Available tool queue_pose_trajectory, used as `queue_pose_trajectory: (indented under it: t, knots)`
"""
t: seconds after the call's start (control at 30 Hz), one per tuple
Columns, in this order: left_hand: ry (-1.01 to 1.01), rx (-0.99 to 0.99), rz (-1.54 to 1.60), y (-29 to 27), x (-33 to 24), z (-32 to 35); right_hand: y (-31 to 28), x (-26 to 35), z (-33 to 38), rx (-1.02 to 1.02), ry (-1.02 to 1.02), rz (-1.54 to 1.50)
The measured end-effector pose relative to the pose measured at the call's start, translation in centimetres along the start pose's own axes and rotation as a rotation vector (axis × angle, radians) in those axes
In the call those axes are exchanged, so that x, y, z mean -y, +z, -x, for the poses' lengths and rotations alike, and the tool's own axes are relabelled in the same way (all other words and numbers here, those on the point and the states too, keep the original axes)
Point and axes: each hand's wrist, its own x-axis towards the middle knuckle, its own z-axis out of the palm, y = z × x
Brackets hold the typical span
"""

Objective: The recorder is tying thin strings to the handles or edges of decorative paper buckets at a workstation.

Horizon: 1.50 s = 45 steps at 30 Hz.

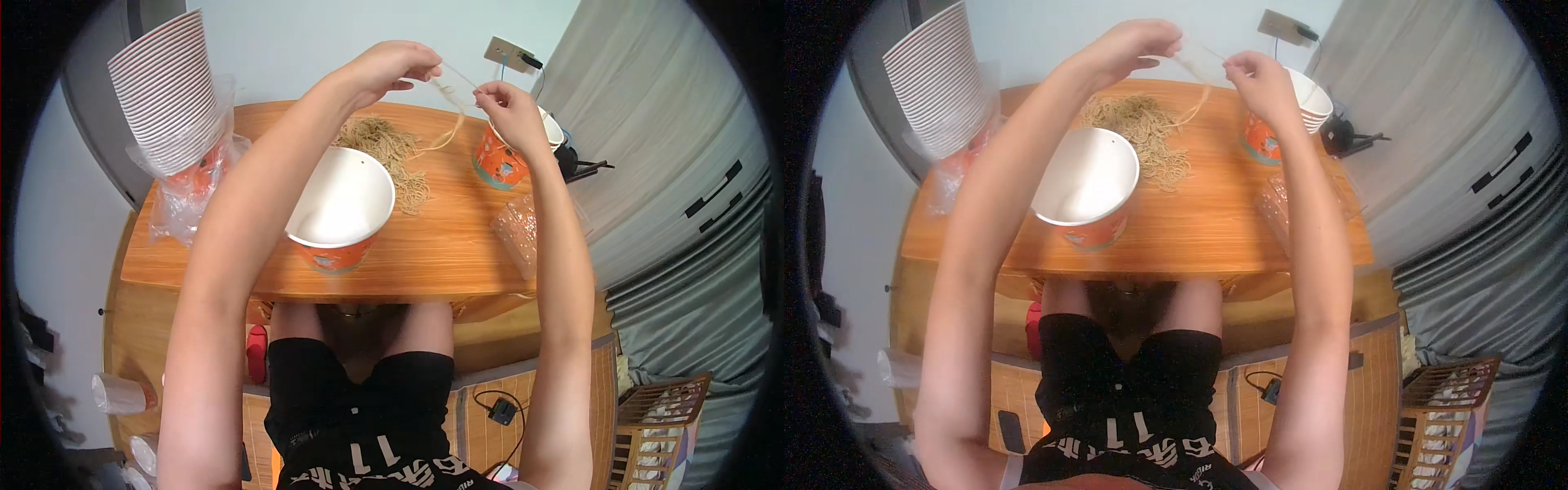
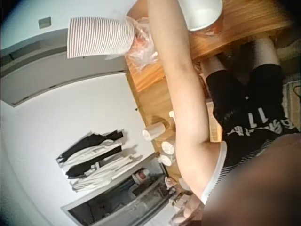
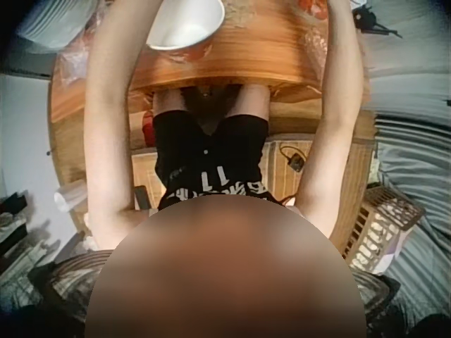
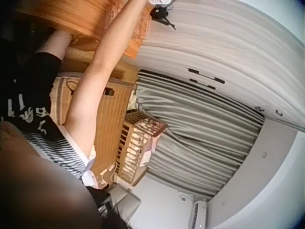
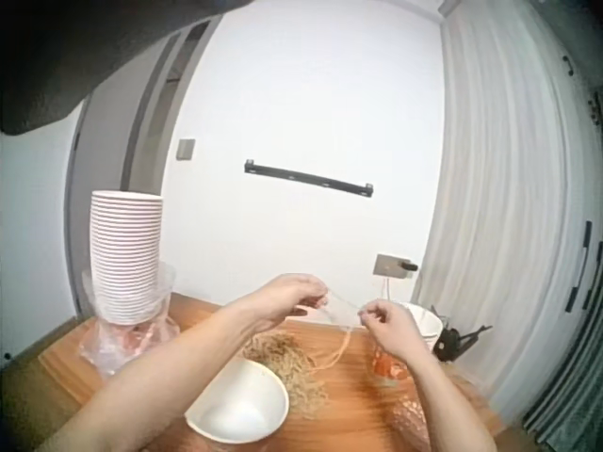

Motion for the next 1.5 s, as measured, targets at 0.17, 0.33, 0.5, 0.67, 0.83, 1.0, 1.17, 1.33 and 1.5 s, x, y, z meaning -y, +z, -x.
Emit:
queue_pose_trajectory:
  t: [0.17,0.33,0.5,0.67,0.83,1.0,1.17,1.33,1.5]
  knots:
    - [-0.030,-0.045,0.006,-2.3,1.7,-0.2,1.5,-1.2,0.7,-0.230,0.004,0.400]
    - [-0.051,-0.128,-0.012,-4.1,2.6,-0.1,-1.4,-3.6,2.1,-0.302,0.022,0.489]
    - [-0.020,-0.140,-0.256,-7.0,3.4,0.3,-4.6,-4.8,3.2,-0.332,0.124,0.521]
    - [-0.037,-0.049,-0.356,-9.5,5.3,0.1,-9.6,-6.9,4.4,-0.433,0.209,0.374]
    - [-0.145,-0.061,-0.963,-12.5,8.1,-0.8,-13.4,-7.2,4.3,-0.400,0.199,0.349]
    - [0.168,-0.116,-0.613,-4.2,2.6,1.2,-9.2,2.5,3.5,-0.092,0.034,0.433]
    - [0.415,0.159,-0.244,4.0,-2.6,2.4,-6.7,10.9,2.8,-0.012,-0.199,0.422]
    - [0.340,0.196,-0.092,3.1,-4.1,6.1,-5.0,16.6,3.1,0.007,-0.198,0.368]
    - [0.034,0.113,-0.241,-2.4,-6.7,9.4,-4.6,17.8,3.8,0.247,0.004,0.012]
